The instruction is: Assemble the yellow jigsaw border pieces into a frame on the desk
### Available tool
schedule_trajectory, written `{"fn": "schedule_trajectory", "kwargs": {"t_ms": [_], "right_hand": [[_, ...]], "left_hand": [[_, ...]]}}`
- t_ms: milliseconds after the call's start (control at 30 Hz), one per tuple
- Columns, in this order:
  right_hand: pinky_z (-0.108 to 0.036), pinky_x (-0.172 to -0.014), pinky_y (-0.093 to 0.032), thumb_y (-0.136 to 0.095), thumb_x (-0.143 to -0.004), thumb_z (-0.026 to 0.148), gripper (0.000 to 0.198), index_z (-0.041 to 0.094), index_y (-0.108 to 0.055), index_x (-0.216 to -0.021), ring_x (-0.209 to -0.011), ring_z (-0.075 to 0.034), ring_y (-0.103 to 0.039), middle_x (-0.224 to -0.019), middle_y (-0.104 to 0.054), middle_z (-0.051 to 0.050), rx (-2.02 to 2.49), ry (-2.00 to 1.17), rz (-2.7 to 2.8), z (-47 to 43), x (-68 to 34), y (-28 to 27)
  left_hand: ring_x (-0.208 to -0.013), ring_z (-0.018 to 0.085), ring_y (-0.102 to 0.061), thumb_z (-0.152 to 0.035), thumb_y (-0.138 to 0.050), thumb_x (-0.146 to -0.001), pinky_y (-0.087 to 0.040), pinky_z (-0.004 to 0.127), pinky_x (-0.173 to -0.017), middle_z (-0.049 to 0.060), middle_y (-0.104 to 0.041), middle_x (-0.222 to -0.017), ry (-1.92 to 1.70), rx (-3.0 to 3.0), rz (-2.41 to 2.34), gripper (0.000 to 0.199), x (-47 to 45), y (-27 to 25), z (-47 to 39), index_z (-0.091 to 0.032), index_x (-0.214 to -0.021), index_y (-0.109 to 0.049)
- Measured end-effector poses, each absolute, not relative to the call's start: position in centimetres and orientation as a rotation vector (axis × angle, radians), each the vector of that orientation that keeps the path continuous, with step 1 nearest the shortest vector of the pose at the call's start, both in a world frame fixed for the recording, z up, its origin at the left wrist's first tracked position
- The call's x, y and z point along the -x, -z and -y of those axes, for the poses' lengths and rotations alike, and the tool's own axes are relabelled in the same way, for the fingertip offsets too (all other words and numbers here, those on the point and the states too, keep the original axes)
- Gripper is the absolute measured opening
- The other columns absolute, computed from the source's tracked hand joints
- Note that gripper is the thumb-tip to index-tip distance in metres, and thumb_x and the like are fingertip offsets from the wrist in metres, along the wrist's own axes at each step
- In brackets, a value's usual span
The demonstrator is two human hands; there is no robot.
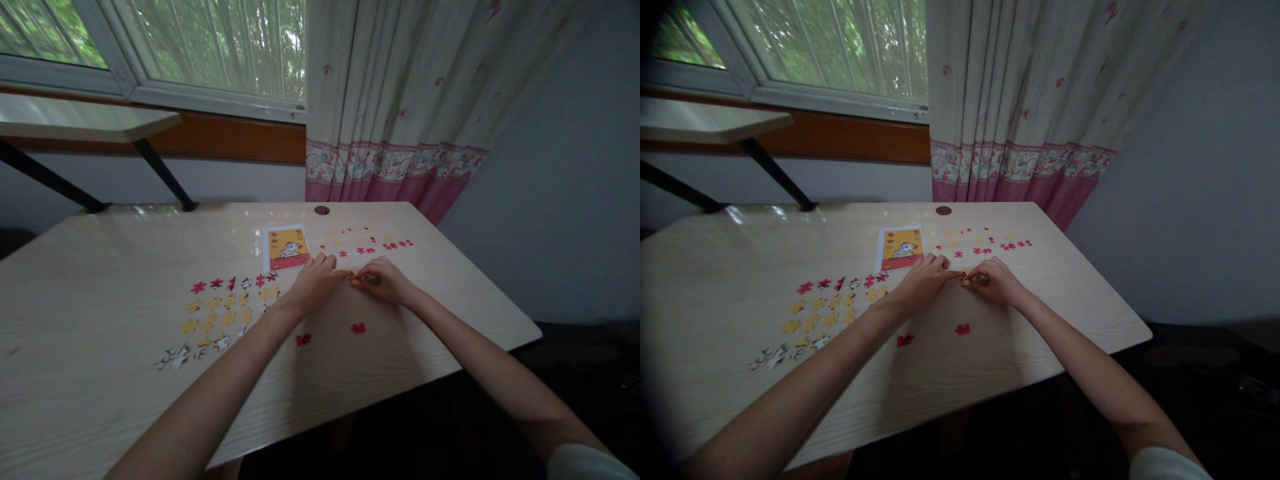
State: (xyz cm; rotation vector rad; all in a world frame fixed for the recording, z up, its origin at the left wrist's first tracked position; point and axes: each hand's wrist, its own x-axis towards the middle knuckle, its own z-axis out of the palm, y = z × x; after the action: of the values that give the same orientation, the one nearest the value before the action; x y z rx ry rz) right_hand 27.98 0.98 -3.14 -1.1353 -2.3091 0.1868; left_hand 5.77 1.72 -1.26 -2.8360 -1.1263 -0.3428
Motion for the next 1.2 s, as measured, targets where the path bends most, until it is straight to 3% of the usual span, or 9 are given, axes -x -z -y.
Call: {"fn": "schedule_trajectory", "kwargs": {"t_ms": [867,1200], "right_hand": [[-0.031,-0.074,-0.039,-0.057,-0.087,0.029,0.017,0.022,-0.070,-0.095,-0.078,-0.016,-0.054,-0.084,-0.065,-0.004,1.040,-0.206,2.473,-0.5,-28.2,2.4],[-0.032,-0.070,-0.041,-0.058,-0.085,0.028,0.019,0.019,-0.071,-0.095,-0.077,-0.019,-0.053,-0.082,-0.065,-0.008,1.139,-0.042,2.337,-1.4,-29.2,3.3]], "left_hand": [[-0.092,0.022,-0.046,-0.015,-0.042,-0.092,-0.038,0.032,-0.076,0.008,-0.055,-0.102,0.308,2.883,1.138,0.038,-5.7,1.1,-1.7,-0.034,-0.121,-0.059],[-0.095,0.023,-0.045,-0.008,-0.046,-0.086,-0.038,0.034,-0.080,0.007,-0.055,-0.104,0.338,2.799,1.126,0.039,-3.6,0.3,-1.4,-0.030,-0.114,-0.063]]}}
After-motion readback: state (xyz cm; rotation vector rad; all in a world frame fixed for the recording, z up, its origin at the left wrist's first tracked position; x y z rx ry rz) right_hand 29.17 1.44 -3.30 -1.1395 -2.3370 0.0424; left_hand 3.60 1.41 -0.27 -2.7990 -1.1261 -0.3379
